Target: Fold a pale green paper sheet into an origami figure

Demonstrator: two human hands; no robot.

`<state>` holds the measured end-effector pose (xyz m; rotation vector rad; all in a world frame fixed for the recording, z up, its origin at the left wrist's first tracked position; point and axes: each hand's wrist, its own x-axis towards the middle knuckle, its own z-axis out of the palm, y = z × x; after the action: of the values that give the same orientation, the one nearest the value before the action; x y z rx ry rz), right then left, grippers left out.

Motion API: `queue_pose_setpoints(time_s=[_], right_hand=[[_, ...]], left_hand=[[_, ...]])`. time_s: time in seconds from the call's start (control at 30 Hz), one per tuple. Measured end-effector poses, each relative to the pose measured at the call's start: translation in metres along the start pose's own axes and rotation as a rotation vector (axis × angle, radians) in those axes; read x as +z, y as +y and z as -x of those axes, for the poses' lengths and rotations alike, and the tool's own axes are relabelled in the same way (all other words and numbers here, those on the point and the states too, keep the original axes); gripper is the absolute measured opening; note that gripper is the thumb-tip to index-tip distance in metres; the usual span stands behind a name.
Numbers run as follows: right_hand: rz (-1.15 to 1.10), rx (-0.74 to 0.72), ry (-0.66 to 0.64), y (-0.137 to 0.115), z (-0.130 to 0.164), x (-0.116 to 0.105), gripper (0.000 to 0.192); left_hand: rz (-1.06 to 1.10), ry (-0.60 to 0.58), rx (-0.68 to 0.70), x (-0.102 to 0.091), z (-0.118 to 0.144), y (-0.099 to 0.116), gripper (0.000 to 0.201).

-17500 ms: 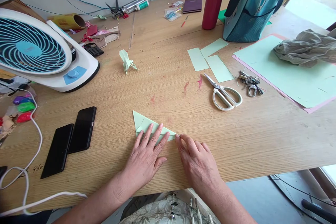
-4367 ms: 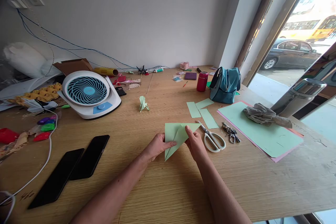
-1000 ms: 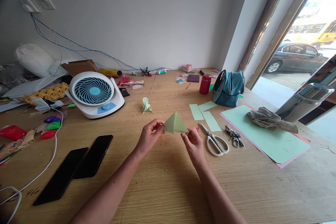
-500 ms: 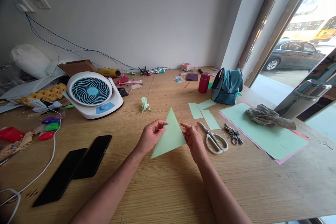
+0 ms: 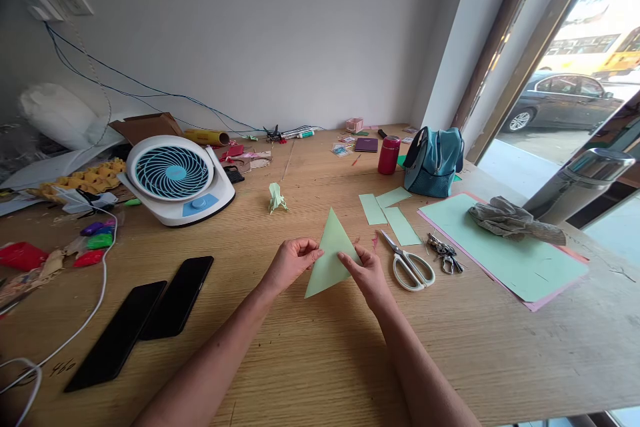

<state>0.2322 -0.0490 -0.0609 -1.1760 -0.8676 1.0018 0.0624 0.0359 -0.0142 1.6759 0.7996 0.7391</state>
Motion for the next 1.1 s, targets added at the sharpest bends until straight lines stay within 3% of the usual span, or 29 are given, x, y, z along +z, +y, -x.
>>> queue_pose_setpoints(time_s=[0.3,0.5,0.9,1.1], right_hand=[[-0.031,0.044,0.064,0.0002,0.0003,0.0015,0.034],[-0.027,0.026,0.068,-0.0013,0.0013,0.0029,0.033],[0.021,-0.019,0.054,0.0001,0.0027,0.0052,0.032],[0.042,-0.041,0.049,0.0027,0.0027,0.0040,0.031]], left_hand=[[0.160,-0.056,-0.090,0.0006,0.0001,-0.0013,0.021],[0.217,-0.022,-0.171,0.0031,0.0006,0.0006,0.018],[-0.056,0.113,-0.050,0.0069,0.0009,-0.0050,0.016],[0.014,0.062,-0.055,0.0068,0.0018,-0.0045,0.015]])
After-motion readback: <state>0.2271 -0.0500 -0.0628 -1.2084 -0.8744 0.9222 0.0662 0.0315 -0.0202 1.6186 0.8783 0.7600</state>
